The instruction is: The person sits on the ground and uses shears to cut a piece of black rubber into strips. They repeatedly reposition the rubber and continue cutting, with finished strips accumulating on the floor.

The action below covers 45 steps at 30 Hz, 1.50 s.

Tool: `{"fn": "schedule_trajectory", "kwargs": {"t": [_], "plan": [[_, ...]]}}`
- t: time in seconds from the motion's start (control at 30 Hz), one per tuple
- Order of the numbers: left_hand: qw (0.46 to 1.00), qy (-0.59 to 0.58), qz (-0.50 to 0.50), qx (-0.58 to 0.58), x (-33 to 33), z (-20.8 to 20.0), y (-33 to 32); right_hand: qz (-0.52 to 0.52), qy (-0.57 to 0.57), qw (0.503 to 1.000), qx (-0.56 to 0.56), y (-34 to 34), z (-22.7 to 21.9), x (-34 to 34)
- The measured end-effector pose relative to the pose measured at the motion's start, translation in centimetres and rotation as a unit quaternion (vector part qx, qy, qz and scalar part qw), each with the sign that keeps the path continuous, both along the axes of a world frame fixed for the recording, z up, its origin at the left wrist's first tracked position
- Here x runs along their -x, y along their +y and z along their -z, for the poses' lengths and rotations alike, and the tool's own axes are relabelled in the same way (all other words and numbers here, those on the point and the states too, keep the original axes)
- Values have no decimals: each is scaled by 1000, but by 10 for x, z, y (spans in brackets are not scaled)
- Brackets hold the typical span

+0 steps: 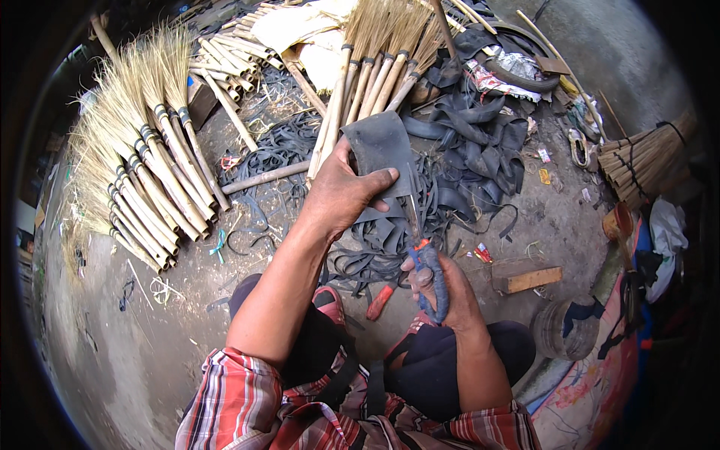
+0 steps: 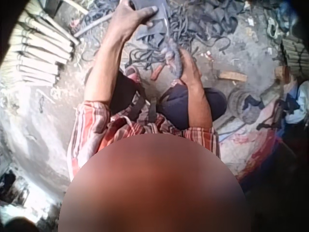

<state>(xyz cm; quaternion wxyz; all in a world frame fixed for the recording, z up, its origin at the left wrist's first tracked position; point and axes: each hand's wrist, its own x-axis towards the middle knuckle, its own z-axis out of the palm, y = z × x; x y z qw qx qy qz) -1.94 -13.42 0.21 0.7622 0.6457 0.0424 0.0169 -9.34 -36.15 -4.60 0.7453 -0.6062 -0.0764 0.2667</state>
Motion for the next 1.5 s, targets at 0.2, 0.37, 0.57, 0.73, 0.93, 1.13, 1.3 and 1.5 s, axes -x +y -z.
{"fn": "schedule_trajectory", "kwargs": {"t": [0.2, 0.37, 0.57, 0.73, 0.93, 1.13, 1.3, 1.5], "plan": [[1000, 4, 0, 26, -1, -2, 1, 8, -37, 997, 63, -3, -5, 0], [1000, -4, 25, -11, 1, -2, -1, 42, -60, 993, 91, 8, -5, 1], [997, 3, 73, -25, 1, 2, -5, 69, -42, 987, 136, 6, -4, 1], [997, 8, 48, 52, -1, 2, -6, 44, -116, 982, 142, 4, -6, 1], [997, 0, 76, -23, 5, 8, -16, 101, -154, 971, 152, 14, -4, -3], [987, 43, 83, 133, 3, 9, -23, 105, -156, 955, 231, 4, -12, 0], [982, 74, 92, 144, 2, 7, -18, 90, -148, 972, 160, 10, -8, 1], [994, 34, 91, 60, 5, 16, -33, 141, -104, 978, 111, 9, -10, -3]]}}
